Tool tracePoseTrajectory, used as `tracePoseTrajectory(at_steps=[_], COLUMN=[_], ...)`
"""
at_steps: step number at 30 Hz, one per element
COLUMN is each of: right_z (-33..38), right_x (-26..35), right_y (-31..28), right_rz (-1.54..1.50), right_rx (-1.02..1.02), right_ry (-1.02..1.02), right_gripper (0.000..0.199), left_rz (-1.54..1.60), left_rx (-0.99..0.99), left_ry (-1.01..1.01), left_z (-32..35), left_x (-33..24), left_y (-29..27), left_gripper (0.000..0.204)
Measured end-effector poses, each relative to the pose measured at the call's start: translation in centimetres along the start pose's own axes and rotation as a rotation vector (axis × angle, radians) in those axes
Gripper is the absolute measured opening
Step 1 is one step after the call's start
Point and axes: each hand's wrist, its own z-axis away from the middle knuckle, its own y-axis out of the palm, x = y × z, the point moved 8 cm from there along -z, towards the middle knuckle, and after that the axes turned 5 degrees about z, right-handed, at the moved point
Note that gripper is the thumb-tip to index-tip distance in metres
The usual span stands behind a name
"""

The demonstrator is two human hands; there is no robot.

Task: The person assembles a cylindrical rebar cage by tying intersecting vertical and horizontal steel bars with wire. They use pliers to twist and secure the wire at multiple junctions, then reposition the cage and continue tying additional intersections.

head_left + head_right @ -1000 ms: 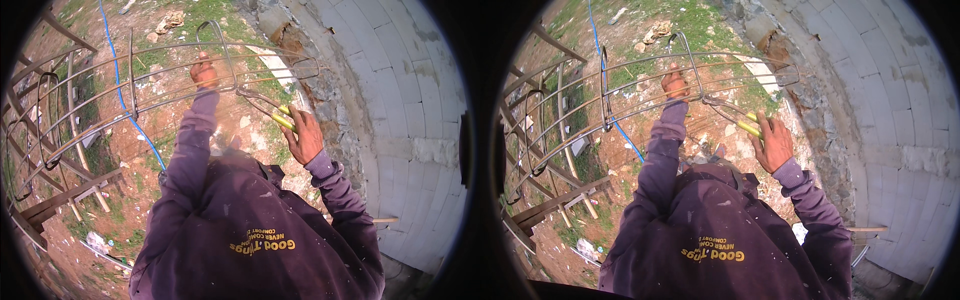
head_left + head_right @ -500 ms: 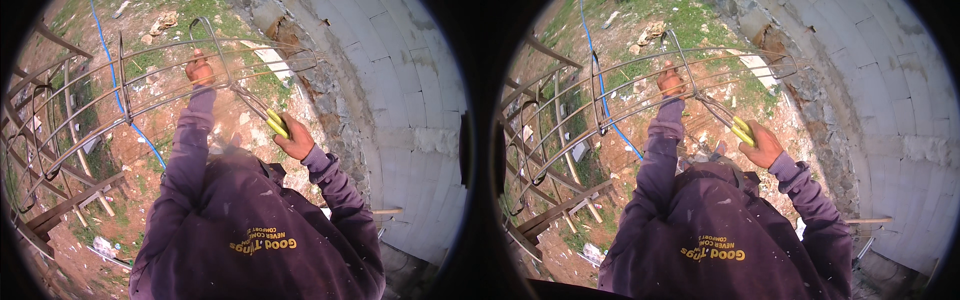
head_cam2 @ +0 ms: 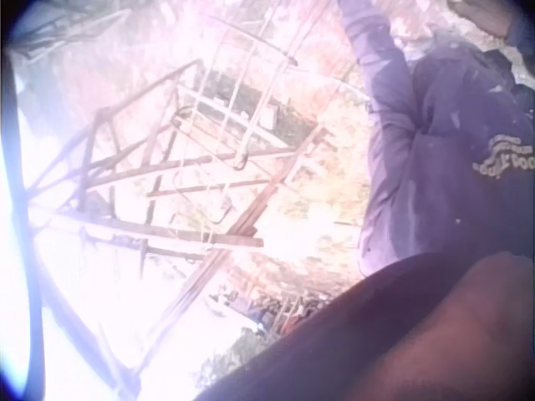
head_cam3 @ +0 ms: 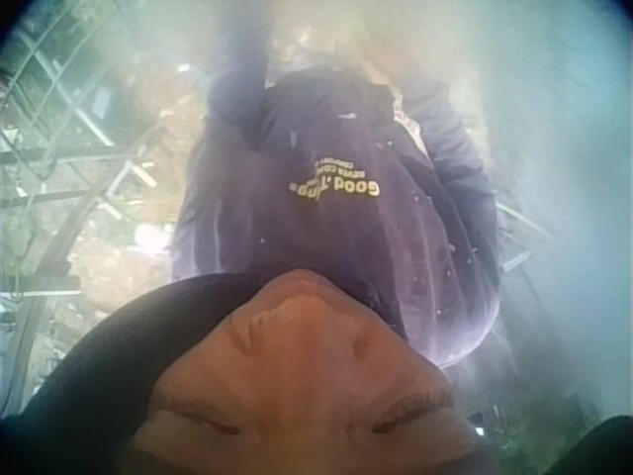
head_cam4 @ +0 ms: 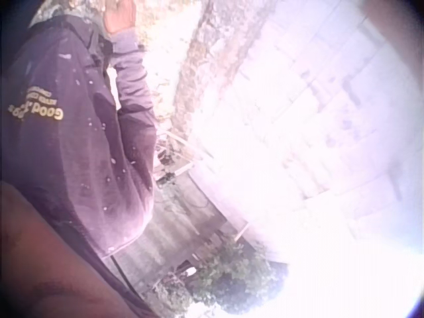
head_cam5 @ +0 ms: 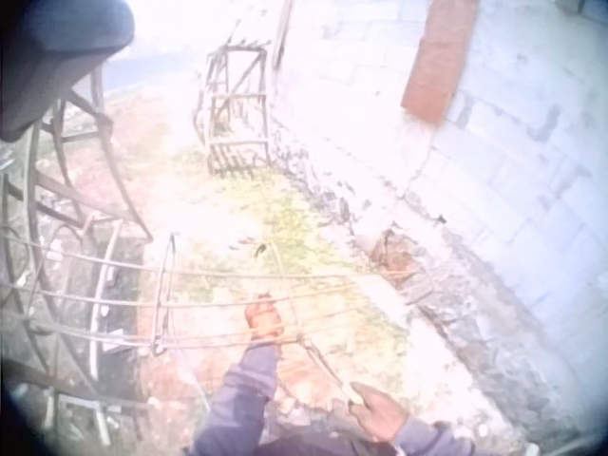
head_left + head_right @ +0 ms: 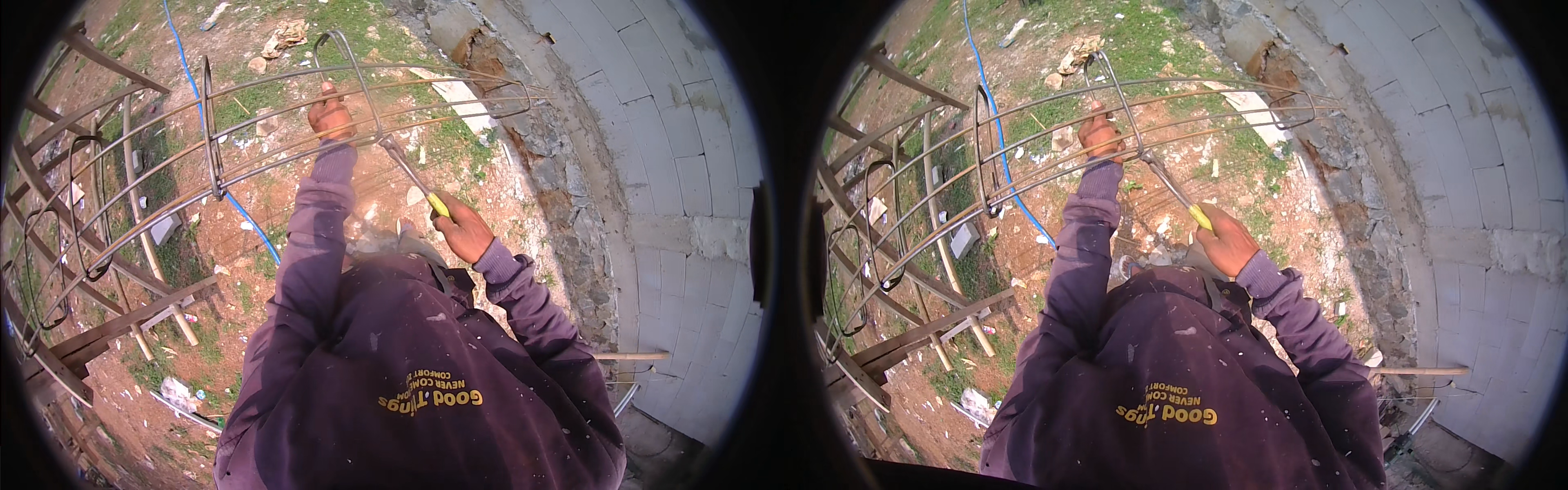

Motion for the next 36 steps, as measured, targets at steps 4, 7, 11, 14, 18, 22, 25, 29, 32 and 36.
tracePoseTrajectory(at_steps=[4, 7, 11, 14, 18, 22, 25, 29, 32, 36], right_z=[-0.5, -1.3, -2.6, -3.8, -2.8, -4.5, -5.4, -6.3, -6.5, -5.7], right_x=[-1.9, -0.7, -1.1, -2.0, -1.8, -0.8, -2.4, -6.1, -11.4, -17.4], right_y=[1.0, 1.5, 2.5, 2.0, 5.5, 5.2, 4.7, 3.3, 1.8, -1.3], right_rz=[-0.022, -0.057, -0.303, -0.3, -1.105, -1.101, -1.196, -0.881, -0.765, -0.946], right_rx=[0.113, 0.068, 0.17, 0.23, 0.916, 1.069, 1.041, 0.973, 0.864, 0.542], right_ry=[0.23, 0.052, -0.035, -0.008, 0.441, 0.06, -0.036, -0.231, 0.013, 0.166], right_gripper=[0.058, 0.065, 0.033, 0.03, 0.048, 0.062, 0.068, 0.061, 0.049, 0.045], left_rz=[-0.051, -0.031, -0.094, -0.108, -0.038, -0.084, -0.087, -0.105, -0.201, -0.394], left_rx=[-0.01, -0.027, -0.055, -0.044, -0.07, -0.072, -0.109, -0.07, -0.07, 0.094], left_ry=[0.009, -0.02, -0.054, 0.043, -0.005, -0.021, -0.024, 0.123, 0.338, 0.635], left_z=[0.0, 0.0, -0.1, -0.1, 0.6, 1.3, 1.4, 2.6, 6.0, 12.0], left_x=[-0.1, -0.2, -0.3, -1.2, -1.2, -1.6, -2.0, -3.1, -4.4, -5.5], left_y=[0.1, 0.1, -0.2, -0.1, -0.3, -0.4, -0.7, -0.9, -2.5, -3.5], left_gripper=[0.045, 0.044, 0.046, 0.045, 0.033, 0.033, 0.029, 0.021, 0.021, 0.029])
